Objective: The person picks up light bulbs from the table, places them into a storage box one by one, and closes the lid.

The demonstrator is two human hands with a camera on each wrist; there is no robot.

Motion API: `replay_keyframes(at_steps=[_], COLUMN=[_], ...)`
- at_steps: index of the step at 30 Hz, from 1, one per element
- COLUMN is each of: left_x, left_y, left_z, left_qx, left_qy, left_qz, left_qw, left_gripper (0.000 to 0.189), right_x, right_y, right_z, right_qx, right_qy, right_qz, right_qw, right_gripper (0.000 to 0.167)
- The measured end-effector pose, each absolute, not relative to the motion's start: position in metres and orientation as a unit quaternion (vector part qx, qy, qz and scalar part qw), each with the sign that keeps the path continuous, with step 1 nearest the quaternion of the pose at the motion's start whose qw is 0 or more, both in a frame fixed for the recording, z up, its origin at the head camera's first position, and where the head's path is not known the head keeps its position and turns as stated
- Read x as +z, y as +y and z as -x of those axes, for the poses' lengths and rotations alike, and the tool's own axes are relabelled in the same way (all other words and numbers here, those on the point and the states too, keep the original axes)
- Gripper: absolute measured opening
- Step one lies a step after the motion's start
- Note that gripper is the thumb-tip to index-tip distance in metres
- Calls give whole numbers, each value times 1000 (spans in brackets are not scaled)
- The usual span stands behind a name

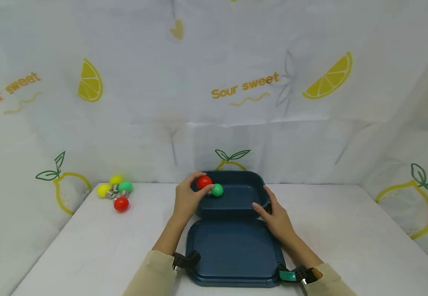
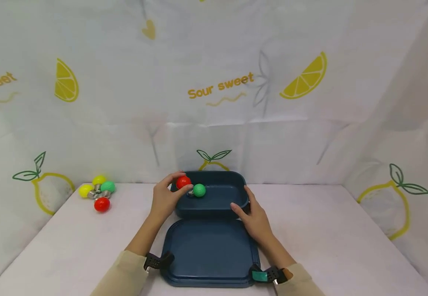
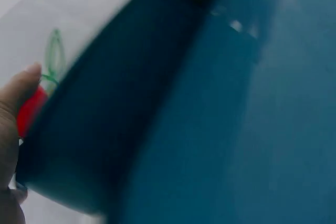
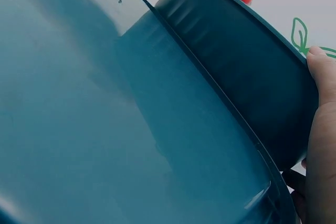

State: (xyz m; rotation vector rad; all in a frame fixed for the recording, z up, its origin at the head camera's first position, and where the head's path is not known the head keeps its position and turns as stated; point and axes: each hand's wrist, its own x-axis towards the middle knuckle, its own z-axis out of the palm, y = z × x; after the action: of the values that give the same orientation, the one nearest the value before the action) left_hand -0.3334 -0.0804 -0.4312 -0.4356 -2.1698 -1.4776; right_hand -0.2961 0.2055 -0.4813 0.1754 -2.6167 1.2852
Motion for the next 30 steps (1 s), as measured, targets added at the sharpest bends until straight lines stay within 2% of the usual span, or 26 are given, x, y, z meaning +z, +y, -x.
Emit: replay_keyframes(at_steps=[7,10,30], left_x=[-448,-448,-450], left_y=[-75,-74,-72], left_z=[340,340,335], left_qx=[-535,-527,-487], left_qy=[-814,-821,-855], left_qz=[150,156,122], left_qw=[168,156,128], left_gripper=[43,42,49], right_x=[-481,-480,-479], right_y=[204,205,205], right_z=[298,298,294], right_qx=[436,434,431], right_qy=[-890,-891,-893], right_qz=[-59,-59,-59], right_qw=[118,118,115], right_gripper=[75,75,77])
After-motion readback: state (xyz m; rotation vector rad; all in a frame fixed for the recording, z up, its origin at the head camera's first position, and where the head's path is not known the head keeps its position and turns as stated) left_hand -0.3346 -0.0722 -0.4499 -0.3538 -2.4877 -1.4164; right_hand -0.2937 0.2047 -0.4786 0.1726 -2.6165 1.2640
